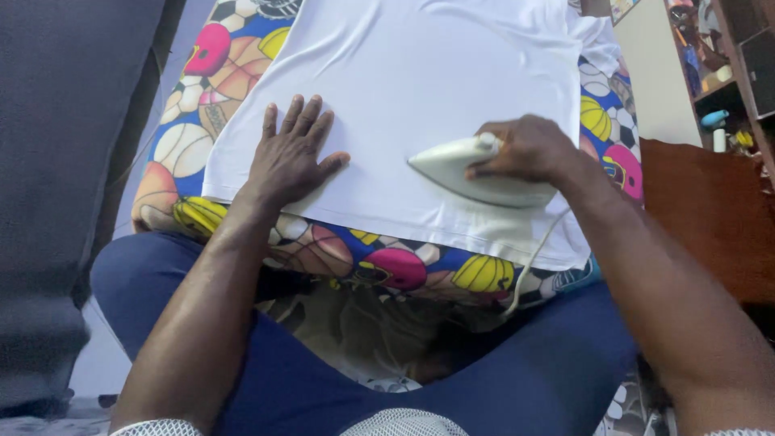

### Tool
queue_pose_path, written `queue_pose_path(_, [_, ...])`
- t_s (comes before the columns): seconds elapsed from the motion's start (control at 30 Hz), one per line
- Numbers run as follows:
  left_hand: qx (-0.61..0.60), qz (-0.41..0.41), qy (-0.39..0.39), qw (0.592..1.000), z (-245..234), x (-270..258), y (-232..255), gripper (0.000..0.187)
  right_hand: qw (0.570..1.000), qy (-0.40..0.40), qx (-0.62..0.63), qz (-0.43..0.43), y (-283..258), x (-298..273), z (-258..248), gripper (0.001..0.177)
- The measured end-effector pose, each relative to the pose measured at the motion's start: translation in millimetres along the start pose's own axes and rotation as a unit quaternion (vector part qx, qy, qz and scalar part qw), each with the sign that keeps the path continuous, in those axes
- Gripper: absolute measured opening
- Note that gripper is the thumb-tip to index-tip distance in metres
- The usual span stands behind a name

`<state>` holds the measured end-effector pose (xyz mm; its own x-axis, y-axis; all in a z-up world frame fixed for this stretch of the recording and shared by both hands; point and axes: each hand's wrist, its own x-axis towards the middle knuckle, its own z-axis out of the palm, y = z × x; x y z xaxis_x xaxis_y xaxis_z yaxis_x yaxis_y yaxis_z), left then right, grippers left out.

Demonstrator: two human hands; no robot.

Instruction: Iron a white t-shirt on a patterned ironing surface.

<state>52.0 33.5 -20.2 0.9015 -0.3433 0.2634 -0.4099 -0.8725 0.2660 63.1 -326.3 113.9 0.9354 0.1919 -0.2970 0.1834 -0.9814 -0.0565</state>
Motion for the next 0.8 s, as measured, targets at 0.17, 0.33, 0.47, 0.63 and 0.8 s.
queue_pose_path(0.17, [-0.003,-0.019,-0.003,1.0,0,2,3,0.085,0.997,-0.031,-0.016,-0.067,-12,-84,34,0.064])
queue_pose_path(0.33, [0.01,-0.039,0.008,0.999,6,2,9,0.085,0.998,0.044,0.01,-0.037,-15,-74,30,0.061])
queue_pose_path(0.47, [0.018,-0.045,0.053,0.997,14,0,1,0.088,0.994,0.072,0.015,0.084,-19,-24,12,0.065])
queue_pose_path(0.63, [0.013,-0.064,0.035,0.997,1,-4,-3,0.086,0.998,0.036,0.036,0.035,-54,-45,13,0.066])
queue_pose_path(0.8, [0.012,-0.065,0.037,0.997,-8,-12,-16,0.087,0.999,-0.021,-0.017,-0.02,-44,-94,29,0.06])
